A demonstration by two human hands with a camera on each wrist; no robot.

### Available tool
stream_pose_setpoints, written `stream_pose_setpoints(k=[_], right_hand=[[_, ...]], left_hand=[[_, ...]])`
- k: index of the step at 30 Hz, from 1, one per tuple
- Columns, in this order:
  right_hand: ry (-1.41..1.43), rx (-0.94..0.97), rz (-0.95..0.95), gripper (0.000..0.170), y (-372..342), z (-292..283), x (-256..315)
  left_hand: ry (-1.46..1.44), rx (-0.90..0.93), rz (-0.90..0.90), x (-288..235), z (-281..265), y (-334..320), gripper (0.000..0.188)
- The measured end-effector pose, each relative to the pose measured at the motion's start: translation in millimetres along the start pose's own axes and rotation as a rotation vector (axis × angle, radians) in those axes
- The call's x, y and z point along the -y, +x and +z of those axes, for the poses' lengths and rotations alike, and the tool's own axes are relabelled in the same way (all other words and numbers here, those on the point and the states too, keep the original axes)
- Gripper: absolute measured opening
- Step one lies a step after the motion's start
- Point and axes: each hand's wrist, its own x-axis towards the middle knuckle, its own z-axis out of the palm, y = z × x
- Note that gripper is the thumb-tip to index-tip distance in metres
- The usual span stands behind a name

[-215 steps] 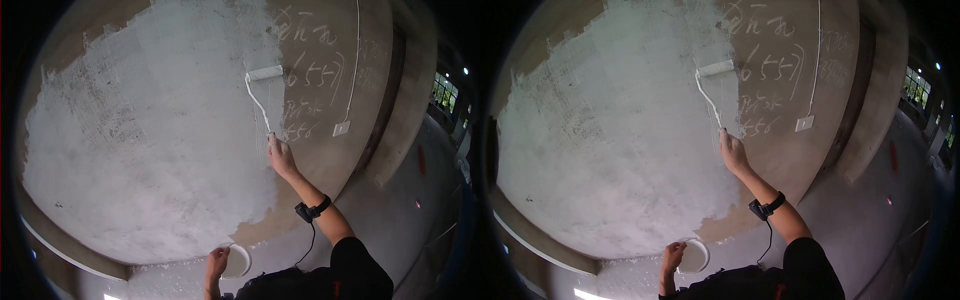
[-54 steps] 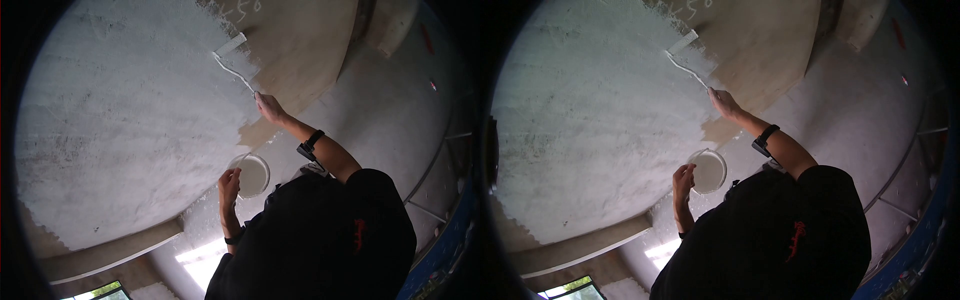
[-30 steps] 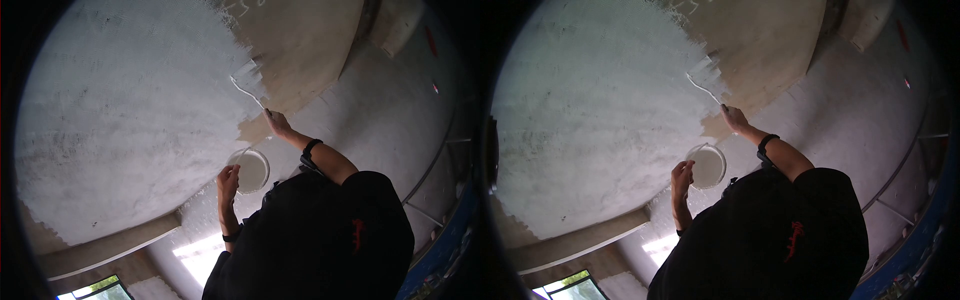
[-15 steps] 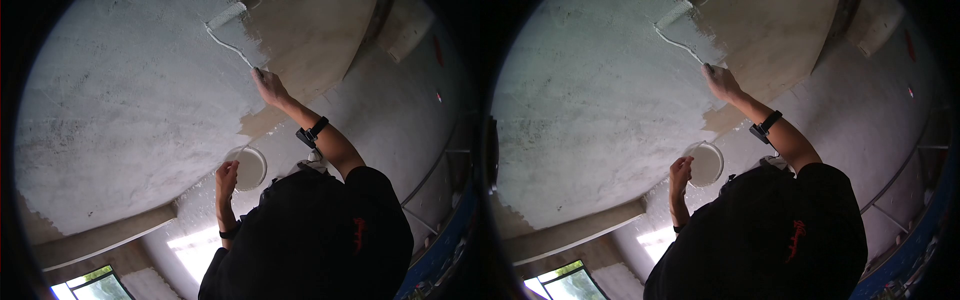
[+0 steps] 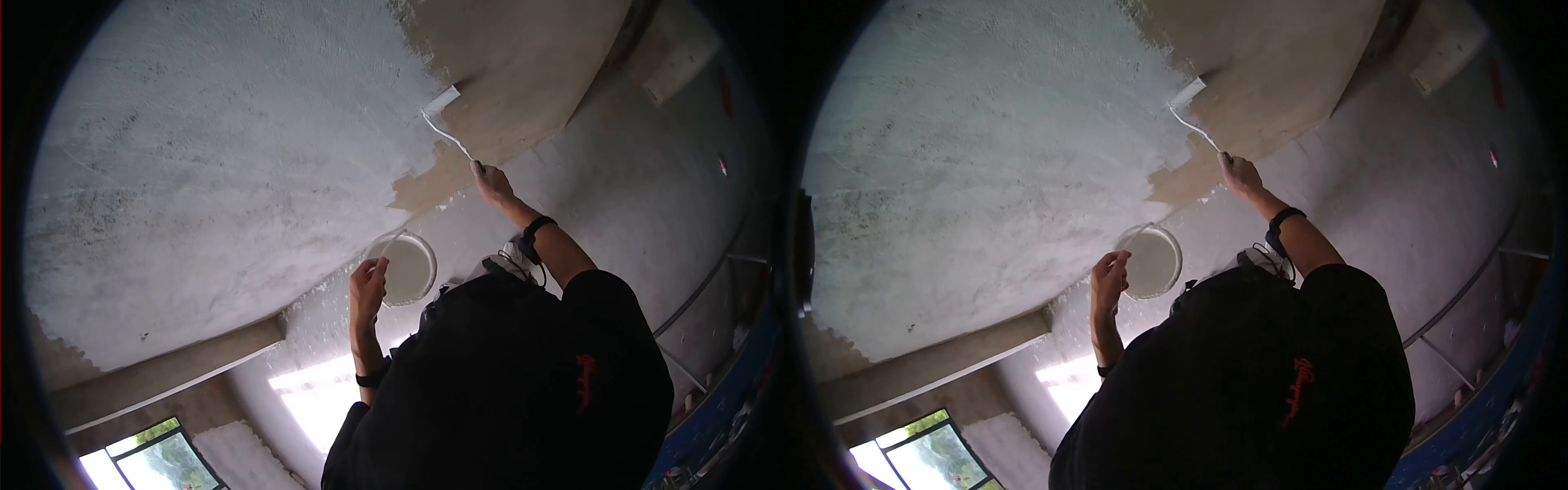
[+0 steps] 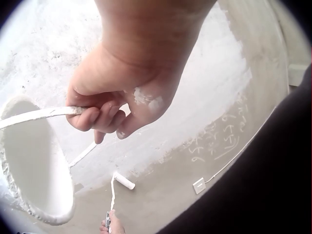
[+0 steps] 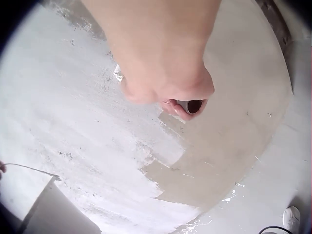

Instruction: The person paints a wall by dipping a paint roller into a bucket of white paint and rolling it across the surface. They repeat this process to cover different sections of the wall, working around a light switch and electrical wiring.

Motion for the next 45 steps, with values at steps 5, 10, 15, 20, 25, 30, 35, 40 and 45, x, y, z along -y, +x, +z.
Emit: stream_pose_setpoints(k=[5, 10, 15, 20, 25, 30, 35, 40, 45], right_hand=[[-0.330, 0.043, -0.120, 0.041, -5.8, 6.3, -19.5], [-0.325, -0.068, -0.204, 0.044, -19.7, 3.8, -2.5], [-0.158, -0.132, -0.179, 0.023, -17.0, -9.7, 46.2], [0.208, -0.090, -0.351, 0.051, -28.0, -31.2, 150.1], [0.465, 0.024, -0.434, 0.050, -24.8, -45.7, 218.3], [0.380, 0.040, -0.466, 0.051, -11.1, -32.2, 208.8], [0.326, 0.044, -0.362, 0.051, -7.5, -8.1, 138.2], [0.179, -0.006, -0.202, 0.063, 1.0, 19.0, 54.6], [0.013, -0.046, -0.025, 0.069, -10.4, 12.4, 24.0]], left_hand=[[0.021, 0.015, -0.027, 1.8, 3.8, 4.3, 0.029], [0.123, 0.059, 0.008, -3.2, 1.6, 3.9, 0.037], [0.106, 0.058, 0.042, -9.6, 4.7, -1.3, 0.031], [0.109, 0.054, 0.075, -7.0, 0.5, 1.7, 0.035], [0.078, 0.058, 0.091, -9.3, -4.6, 0.1, 0.036], [0.106, 0.017, 0.138, -5.4, -7.8, -0.4, 0.040], [0.103, -0.012, 0.107, -14.4, -15.2, -15.4, 0.042], [0.097, -0.036, 0.093, 1.7, -22.3, -9.1, 0.043], [0.058, -0.041, 0.105, 10.2, -25.9, -7.6, 0.042]])
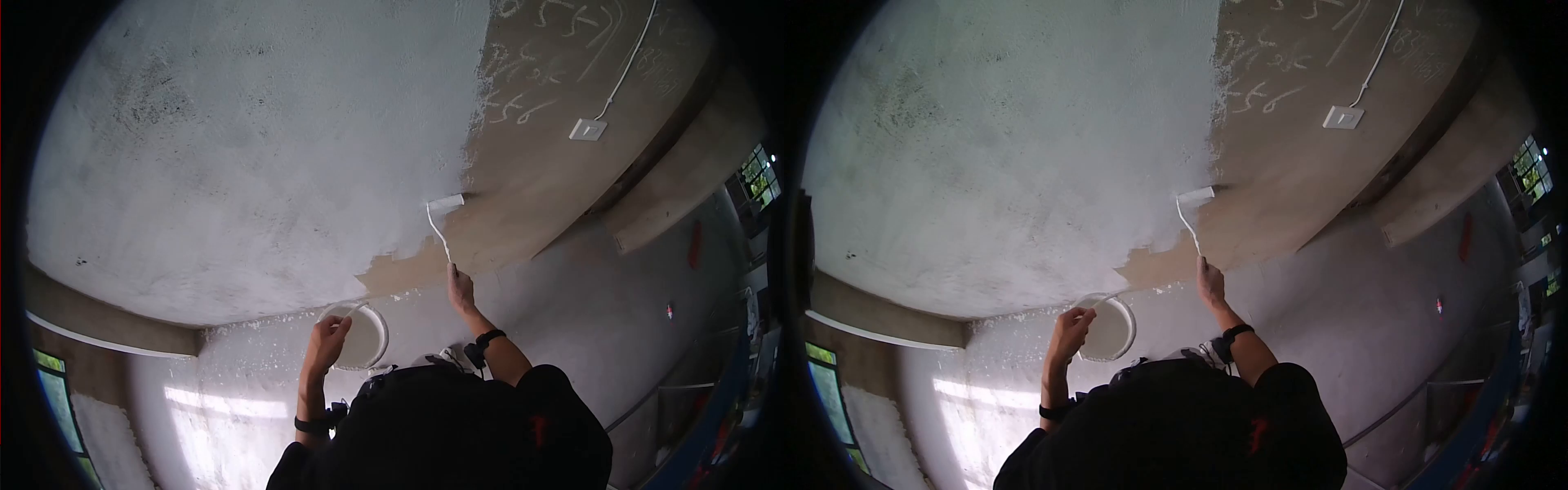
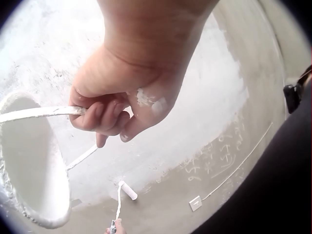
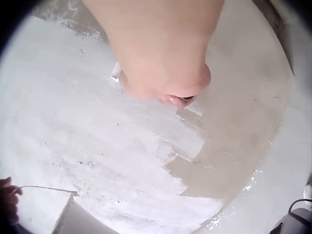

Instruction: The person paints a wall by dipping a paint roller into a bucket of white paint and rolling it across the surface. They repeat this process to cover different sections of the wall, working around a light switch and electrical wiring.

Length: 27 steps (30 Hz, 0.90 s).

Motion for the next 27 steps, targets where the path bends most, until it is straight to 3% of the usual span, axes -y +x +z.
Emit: stream_pose_setpoints(k=[7, 10, 13, 16, 21, 27], right_hand=[[0.240, -0.133, -0.179, 0.060, 16.7, -18.0, 4.8], [0.303, -0.128, -0.219, 0.057, 25.5, -49.7, 54.8], [0.311, -0.150, -0.379, 0.056, 29.7, -87.5, 100.3], [0.303, -0.110, -0.398, 0.055, 22.5, -127.8, 167.6], [0.485, 0.089, -0.255, 0.052, 19.6, -175.2, 265.7], [0.523, 0.118, -0.381, 0.055, 23.6, -212.4, 360.7]], left_hand=[[0.028, -0.047, -0.018, -8.6, -9.3, 3.2, 0.042], [0.015, -0.067, 0.027, 17.5, -10.3, -10.0, 0.040], [0.015, -0.062, 0.034, 20.7, -18.4, -7.8, 0.040], [0.048, -0.074, -0.001, 6.3, -27.5, -14.2, 0.044], [0.034, -0.101, 0.037, -6.3, -35.6, -12.3, 0.045], [0.061, -0.106, 0.062, 1.3, -36.9, -6.9, 0.047]])
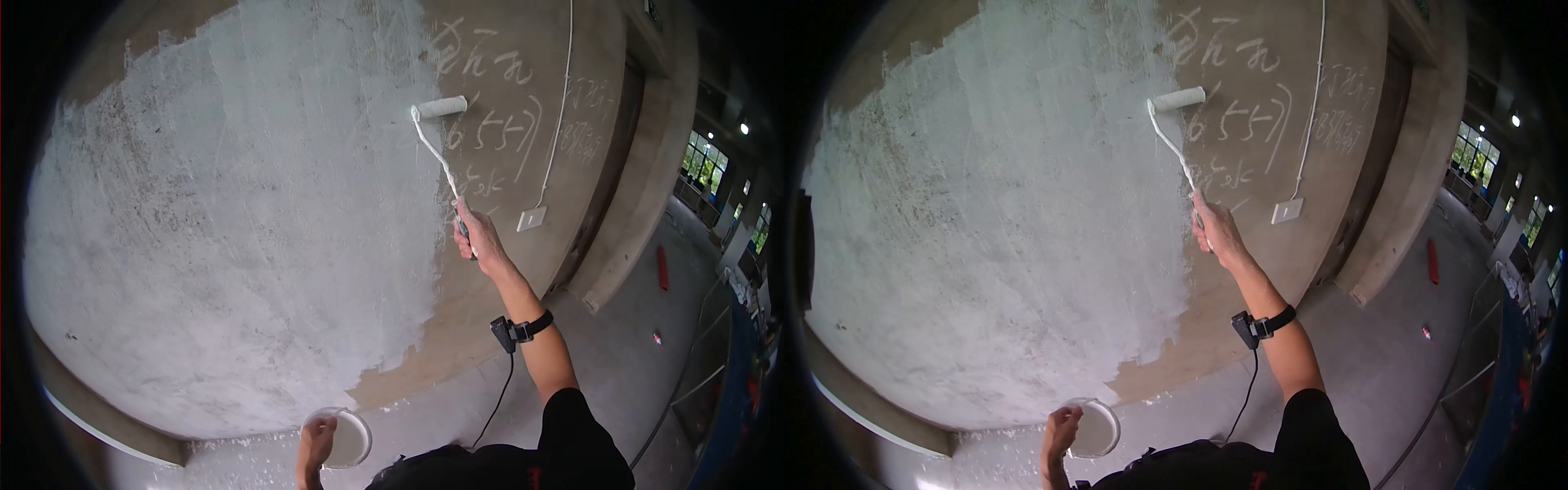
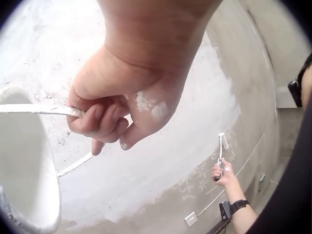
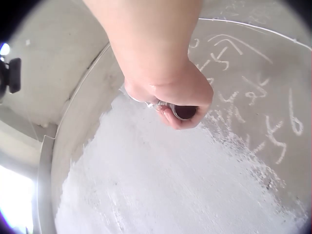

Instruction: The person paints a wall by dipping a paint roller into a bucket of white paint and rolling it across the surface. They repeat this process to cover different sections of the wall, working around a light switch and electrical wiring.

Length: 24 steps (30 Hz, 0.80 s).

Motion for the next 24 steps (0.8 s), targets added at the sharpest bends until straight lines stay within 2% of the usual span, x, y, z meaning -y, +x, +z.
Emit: stream_pose_setpoints(k=[7, 10, 12, 14, 16, 24], right_hand=[[-0.014, -0.002, -0.176, 0.056, 46.3, 23.4, 111.5], [-0.014, 0.016, -0.258, 0.056, 73.6, 31.7, 150.0], [-0.022, 0.022, -0.317, 0.057, 83.8, 38.9, 172.9], [-0.004, -0.012, -0.338, 0.057, 90.3, 47.7, 187.0], [0.017, -0.009, -0.338, 0.057, 90.9, 56.7, 183.0], [0.043, -0.014, -0.248, 0.057, 60.9, 48.8, 90.7]], left_hand=[[-0.018, -0.005, 0.102, 16.1, 2.5, 7.4, 0.043], [-0.014, -0.009, 0.083, 12.0, 1.0, 7.6, 0.043], [0.030, 0.028, -0.020, -5.5, -1.7, -1.4, 0.045], [0.013, 0.023, 0.008, 2.1, 1.1, 4.2, 0.042], [0.107, 0.071, 0.122, 5.9, 0.1, 5.1, 0.057], [0.056, 0.059, 0.158, 4.9, -2.7, -0.3, 0.057]])
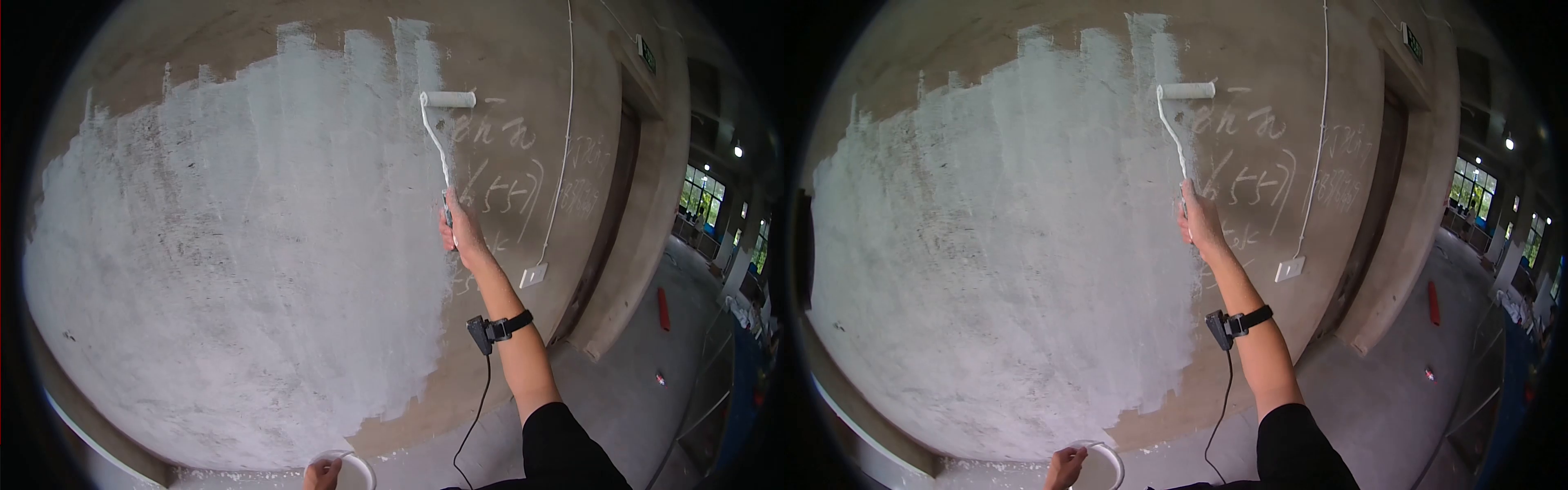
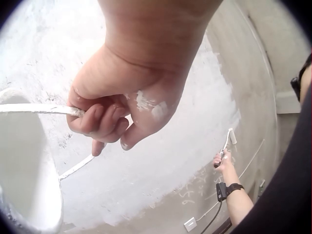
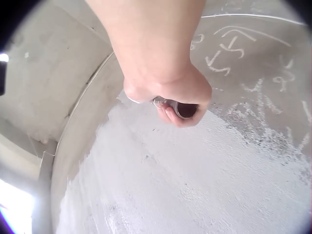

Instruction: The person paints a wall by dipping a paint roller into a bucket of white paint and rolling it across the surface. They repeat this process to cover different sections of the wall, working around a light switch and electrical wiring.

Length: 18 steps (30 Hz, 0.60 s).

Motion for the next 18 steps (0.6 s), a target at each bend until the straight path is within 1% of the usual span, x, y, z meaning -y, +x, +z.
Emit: stream_pose_setpoints(k=[3, 6, 8, 11, 14, 16, 18], right_hand=[[-0.022, -0.015, 0.041, 0.058, -24.2, -15.1, -38.4], [-0.009, 0.006, 0.151, 0.057, -52.4, -29.3, -82.2], [0.018, 0.019, 0.204, 0.058, -74.4, -35.7, -112.8], [0.007, 0.009, 0.228, 0.057, -110.2, -42.9, -173.9], [0.056, 0.023, 0.302, 0.057, -155.0, -44.3, -231.3], [0.050, 0.018, 0.321, 0.057, -181.1, -46.6, -263.1], [0.076, -0.016, 0.418, 0.056, -201.0, -46.7, -284.2]], left_hand=[[0.020, -0.034, 0.016, 2.4, -1.6, -1.1, 0.057], [0.001, -0.033, 0.002, 13.1, -1.1, 0.2, 0.057], [0.012, -0.028, -0.047, 6.3, -4.6, -3.1, 0.056], [0.013, -0.038, -0.037, 30.9, 0.9, 5.6, 0.055], [0.010, -0.035, -0.063, 3.1, -3.9, -8.4, 0.054], [0.018, -0.039, -0.057, 3.8, -0.9, -8.4, 0.054], [0.030, -0.039, -0.052, 5.9, 0.8, -8.8, 0.054]])
